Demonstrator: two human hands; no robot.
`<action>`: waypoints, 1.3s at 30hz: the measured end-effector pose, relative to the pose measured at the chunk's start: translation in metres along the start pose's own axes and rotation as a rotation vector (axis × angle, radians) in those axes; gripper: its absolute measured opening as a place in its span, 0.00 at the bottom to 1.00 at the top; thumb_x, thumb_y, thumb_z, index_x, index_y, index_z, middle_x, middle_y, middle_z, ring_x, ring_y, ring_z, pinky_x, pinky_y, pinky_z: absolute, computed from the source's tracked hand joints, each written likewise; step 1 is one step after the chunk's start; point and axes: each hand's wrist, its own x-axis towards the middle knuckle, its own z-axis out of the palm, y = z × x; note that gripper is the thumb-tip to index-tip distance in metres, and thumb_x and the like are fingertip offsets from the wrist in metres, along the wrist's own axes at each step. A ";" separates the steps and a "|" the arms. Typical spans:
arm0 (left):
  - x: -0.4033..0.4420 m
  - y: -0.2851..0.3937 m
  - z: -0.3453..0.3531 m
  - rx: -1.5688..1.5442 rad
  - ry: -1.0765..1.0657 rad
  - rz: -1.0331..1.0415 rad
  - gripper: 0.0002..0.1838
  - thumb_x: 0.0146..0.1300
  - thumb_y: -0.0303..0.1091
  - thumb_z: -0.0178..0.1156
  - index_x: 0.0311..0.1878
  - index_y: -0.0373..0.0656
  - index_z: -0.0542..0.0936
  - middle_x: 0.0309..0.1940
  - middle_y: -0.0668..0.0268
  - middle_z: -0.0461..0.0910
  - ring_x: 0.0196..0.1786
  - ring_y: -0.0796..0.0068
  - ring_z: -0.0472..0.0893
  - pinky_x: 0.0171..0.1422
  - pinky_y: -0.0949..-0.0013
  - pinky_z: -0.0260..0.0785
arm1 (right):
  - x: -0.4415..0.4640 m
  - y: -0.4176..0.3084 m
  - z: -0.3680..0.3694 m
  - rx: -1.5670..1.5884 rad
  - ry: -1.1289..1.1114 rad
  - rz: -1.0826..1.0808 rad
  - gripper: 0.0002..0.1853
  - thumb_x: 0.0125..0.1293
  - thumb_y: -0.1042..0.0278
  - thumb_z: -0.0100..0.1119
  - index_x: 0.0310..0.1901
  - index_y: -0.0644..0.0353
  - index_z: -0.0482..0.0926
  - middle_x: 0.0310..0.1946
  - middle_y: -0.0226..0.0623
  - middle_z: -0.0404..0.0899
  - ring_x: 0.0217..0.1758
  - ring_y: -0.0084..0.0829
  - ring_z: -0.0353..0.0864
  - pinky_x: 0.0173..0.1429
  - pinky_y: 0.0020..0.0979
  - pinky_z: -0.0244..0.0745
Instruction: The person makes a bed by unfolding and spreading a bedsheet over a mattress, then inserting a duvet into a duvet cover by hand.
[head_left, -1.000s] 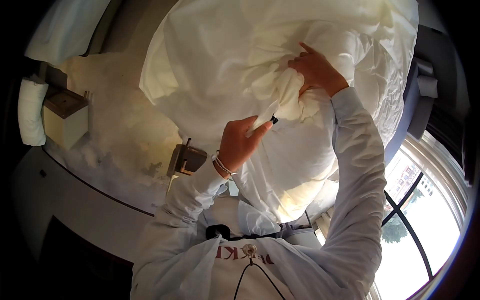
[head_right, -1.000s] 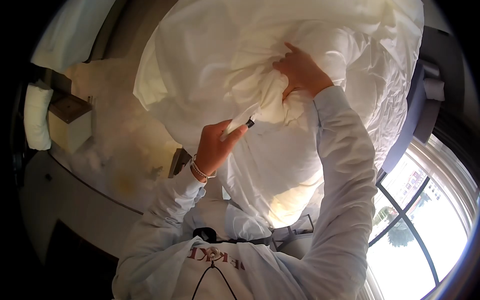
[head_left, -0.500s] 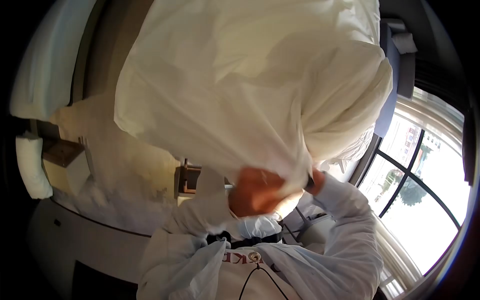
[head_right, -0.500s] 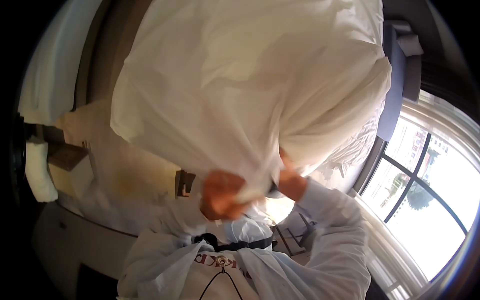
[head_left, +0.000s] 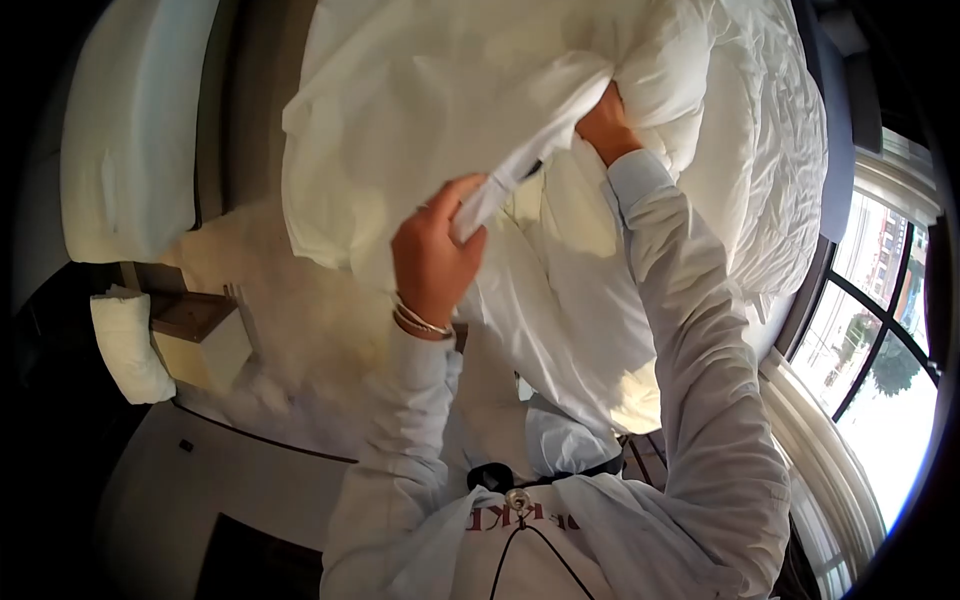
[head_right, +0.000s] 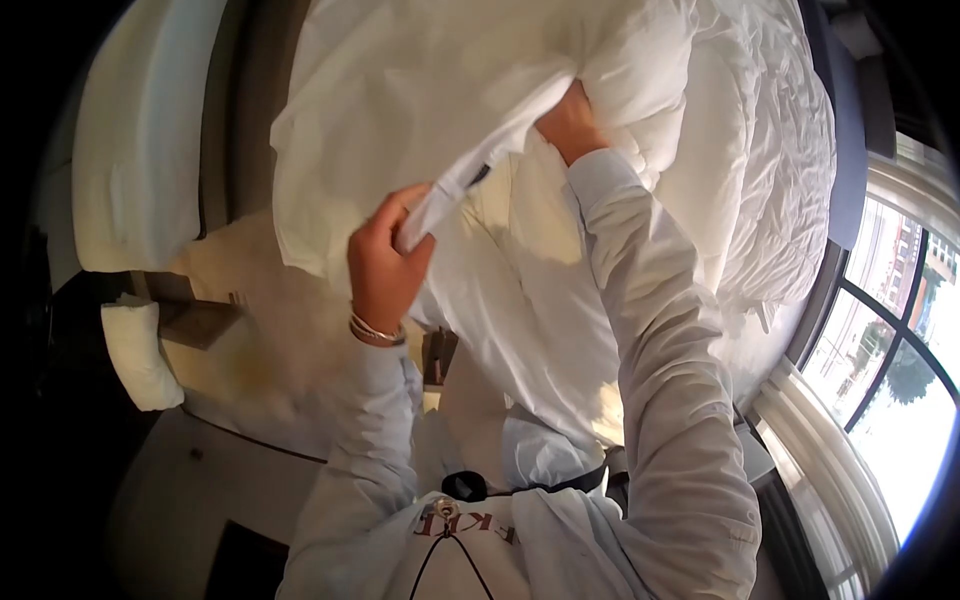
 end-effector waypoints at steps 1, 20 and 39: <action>0.001 -0.011 -0.003 0.043 0.022 0.026 0.22 0.38 0.17 0.55 0.42 0.43 0.75 0.20 0.65 0.71 0.21 0.73 0.69 0.27 0.74 0.63 | 0.004 -0.003 -0.006 0.016 -0.156 0.056 0.15 0.54 0.64 0.50 0.43 0.59 0.74 0.43 0.41 0.74 0.48 0.41 0.71 0.54 0.41 0.64; -0.042 -0.007 0.005 -0.790 0.216 -0.214 0.05 0.62 0.31 0.50 0.35 0.40 0.69 0.23 0.73 0.67 0.27 0.88 0.64 0.30 0.82 0.55 | -0.042 -0.174 -0.001 0.711 -0.364 0.018 0.20 0.49 0.59 0.56 0.43 0.62 0.73 0.42 0.42 0.73 0.50 0.40 0.70 0.56 0.37 0.62; -0.051 0.007 0.017 -0.872 -0.023 -0.250 0.12 0.53 0.25 0.59 0.25 0.43 0.64 0.13 0.80 0.60 0.17 0.93 0.54 0.20 0.84 0.43 | 0.021 -0.134 -0.017 0.814 -0.650 -0.286 0.33 0.42 0.46 0.61 0.47 0.59 0.71 0.44 0.44 0.73 0.51 0.44 0.68 0.55 0.40 0.61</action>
